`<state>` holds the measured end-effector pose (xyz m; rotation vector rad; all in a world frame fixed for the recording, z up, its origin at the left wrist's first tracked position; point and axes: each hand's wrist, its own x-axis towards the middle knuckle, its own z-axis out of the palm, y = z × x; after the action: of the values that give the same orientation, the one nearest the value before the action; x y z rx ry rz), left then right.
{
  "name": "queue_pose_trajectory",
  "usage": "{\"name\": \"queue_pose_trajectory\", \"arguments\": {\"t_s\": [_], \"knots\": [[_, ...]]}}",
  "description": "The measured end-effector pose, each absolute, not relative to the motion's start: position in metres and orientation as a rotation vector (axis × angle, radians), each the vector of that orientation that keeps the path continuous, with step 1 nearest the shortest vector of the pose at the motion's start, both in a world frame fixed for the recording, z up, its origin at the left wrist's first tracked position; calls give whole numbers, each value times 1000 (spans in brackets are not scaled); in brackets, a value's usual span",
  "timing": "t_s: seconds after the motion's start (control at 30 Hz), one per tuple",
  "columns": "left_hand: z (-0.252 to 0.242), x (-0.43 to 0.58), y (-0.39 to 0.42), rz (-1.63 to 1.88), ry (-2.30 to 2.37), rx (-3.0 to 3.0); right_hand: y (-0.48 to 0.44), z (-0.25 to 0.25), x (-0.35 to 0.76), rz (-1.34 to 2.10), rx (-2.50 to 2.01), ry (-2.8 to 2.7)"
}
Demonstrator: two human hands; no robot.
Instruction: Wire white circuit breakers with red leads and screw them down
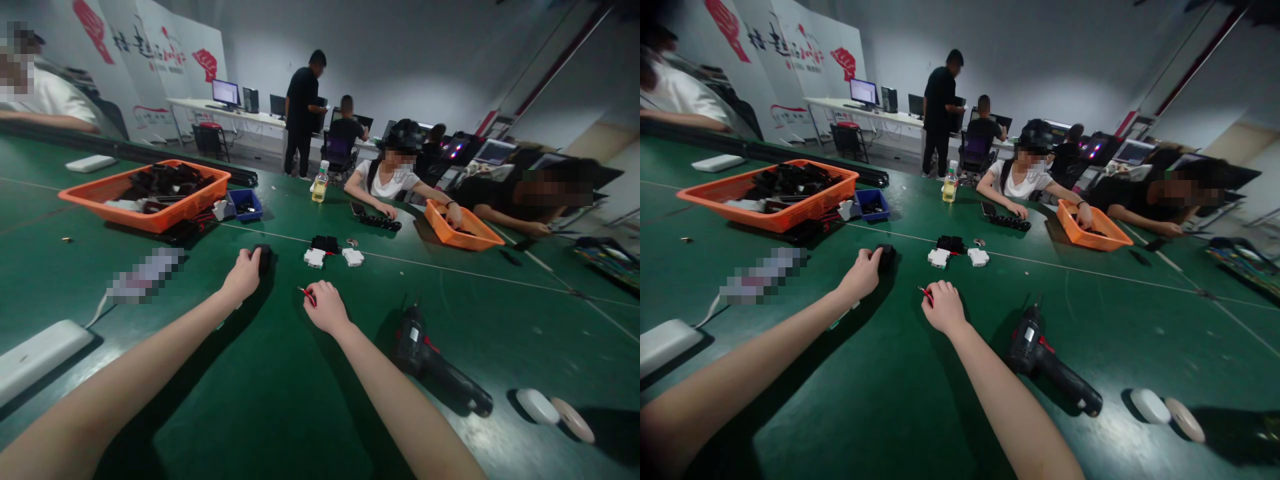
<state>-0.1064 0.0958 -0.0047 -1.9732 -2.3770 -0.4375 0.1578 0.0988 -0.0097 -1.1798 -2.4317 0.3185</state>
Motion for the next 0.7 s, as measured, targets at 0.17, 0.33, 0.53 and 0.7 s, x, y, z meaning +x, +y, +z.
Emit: {"name": "queue_pose_trajectory", "arguments": {"t_s": [0.17,0.33,0.53,0.7], "knots": [[-6,-106,97,-414,-2424,-1936,99,-9,159,328,-1189,-2445],[-8,-107,98,-481,-2406,-1968,99,-6,159,358,-1204,-2462],[-11,-106,100,-554,-2383,-1968,99,-4,159,381,-1215,-2474],[-8,-102,97,-597,-2330,-2001,98,-4,159,369,-1216,-2470]]}}
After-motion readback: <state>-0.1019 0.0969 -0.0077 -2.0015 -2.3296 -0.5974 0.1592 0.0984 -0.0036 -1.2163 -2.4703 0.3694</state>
